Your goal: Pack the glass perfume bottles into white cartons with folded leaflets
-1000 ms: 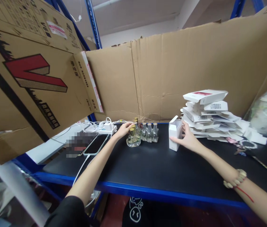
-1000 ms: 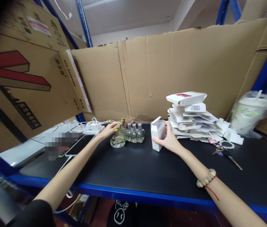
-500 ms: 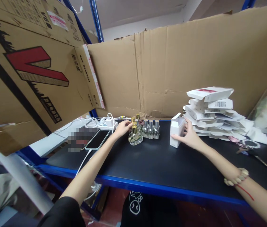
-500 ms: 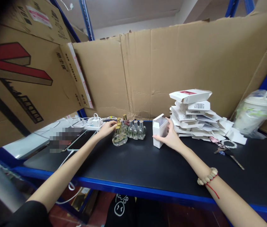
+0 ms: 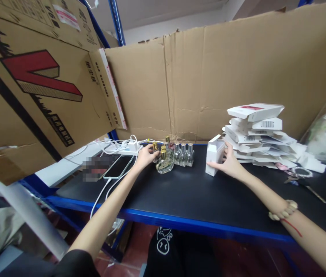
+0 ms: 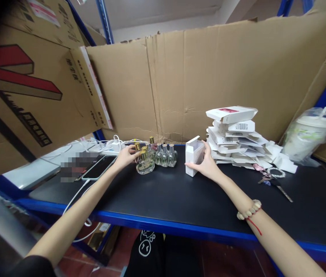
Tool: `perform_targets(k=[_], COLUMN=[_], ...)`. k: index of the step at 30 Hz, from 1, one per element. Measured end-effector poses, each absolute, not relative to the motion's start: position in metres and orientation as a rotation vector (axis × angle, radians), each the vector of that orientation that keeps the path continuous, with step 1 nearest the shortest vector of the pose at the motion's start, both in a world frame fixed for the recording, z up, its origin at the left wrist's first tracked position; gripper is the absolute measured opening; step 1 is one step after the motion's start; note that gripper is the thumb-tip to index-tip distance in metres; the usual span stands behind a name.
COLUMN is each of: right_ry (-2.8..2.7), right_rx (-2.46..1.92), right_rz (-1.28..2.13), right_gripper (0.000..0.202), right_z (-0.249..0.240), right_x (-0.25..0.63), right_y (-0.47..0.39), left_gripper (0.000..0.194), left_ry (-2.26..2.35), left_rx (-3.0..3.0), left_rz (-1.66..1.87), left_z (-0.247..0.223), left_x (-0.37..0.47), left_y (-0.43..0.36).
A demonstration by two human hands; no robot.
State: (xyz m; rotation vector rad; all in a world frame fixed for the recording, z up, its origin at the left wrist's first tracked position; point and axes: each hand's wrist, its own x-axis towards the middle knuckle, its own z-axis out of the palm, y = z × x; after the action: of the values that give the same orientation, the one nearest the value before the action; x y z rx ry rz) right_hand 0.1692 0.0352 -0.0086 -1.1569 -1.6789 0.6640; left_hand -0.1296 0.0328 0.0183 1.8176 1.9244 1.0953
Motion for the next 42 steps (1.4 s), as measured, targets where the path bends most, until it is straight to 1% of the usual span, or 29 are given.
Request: perform_targets(k=[7, 11, 12, 13, 16, 17, 19, 20, 23, 25, 27, 32, 36, 39, 42], right_ry=[-1.718, -1.730, -1.734, -1.738, -1.744, -1.749, -1.765, -1.772, -1.773, -1.764, -1.764, -1.746, -1.716, -1.653, -1.538], right_rx=[-1.121, -1.111, -1.118, -1.128, -1.148, -1.142, -1.110, -1.096, -1.076, -1.050, -1.004, -0.967, -0.970, -0.963, -0.969], right_rz=[0.637, 0.613, 0.595, 0.573, 0.495, 0.470, 0.424, 0.409, 0.413, 0.453, 0.516, 0.596, 0.815, 0.955, 1.003], right_gripper=[0.108, 0.110, 0.113, 0.116, 0.120, 0.119, 0.115, 0.112, 0.097, 0.087, 0.079, 0.070, 0.064, 0.052, 0.043], right_z=[-0.012, -0.012, -0.012, -0.011, -0.010, -0.010, -0.011, -0.011, -0.013, -0.014, -0.015, -0.015, -0.012, -0.008, -0.005], right_x=[0.171, 0.169, 0.168, 0.167, 0.163, 0.162, 0.158, 0.157, 0.151, 0.149, 0.149, 0.156, 0.159, 0.157, 0.155], right_y=[0.037, 0.037, 0.036, 0.035, 0.031, 0.029, 0.027, 0.026, 0.023, 0.023, 0.024, 0.030, 0.031, 0.029, 0.028], left_gripper=[0.019, 0.022, 0.023, 0.023, 0.022, 0.023, 0.024, 0.023, 0.020, 0.020, 0.019, 0.022, 0.026, 0.029, 0.029], left_ry=[1.929, 1.990, 2.017, 2.019, 1.709, 1.584, 1.368, 1.256, 0.980, 0.888, 0.813, 0.835, 0.925, 0.864, 0.838], left_rx=[1.744, 1.694, 1.672, 1.634, 1.655, 1.682, 1.775, 1.832, 1.930, 2.001, 2.057, 2.193, 2.232, 2.268, 2.337], left_rz=[1.260, 1.368, 1.439, 1.595, 2.051, 2.138, 2.206, 2.194, 2.011, 1.836, 1.745, 1.669, 1.671, 1.607, 1.525], left_z=[0.013, 0.023, 0.028, 0.034, 0.054, 0.061, 0.071, 0.074, 0.078, 0.077, 0.077, 0.074, 0.072, 0.068, 0.064], left_x=[-0.145, -0.146, -0.144, -0.141, -0.125, -0.117, -0.096, -0.084, -0.046, -0.024, -0.010, 0.000, -0.001, -0.002, -0.002], left_y=[0.031, 0.018, 0.014, 0.009, -0.005, -0.011, -0.022, -0.028, -0.040, -0.042, -0.037, -0.013, 0.000, 0.004, 0.007])
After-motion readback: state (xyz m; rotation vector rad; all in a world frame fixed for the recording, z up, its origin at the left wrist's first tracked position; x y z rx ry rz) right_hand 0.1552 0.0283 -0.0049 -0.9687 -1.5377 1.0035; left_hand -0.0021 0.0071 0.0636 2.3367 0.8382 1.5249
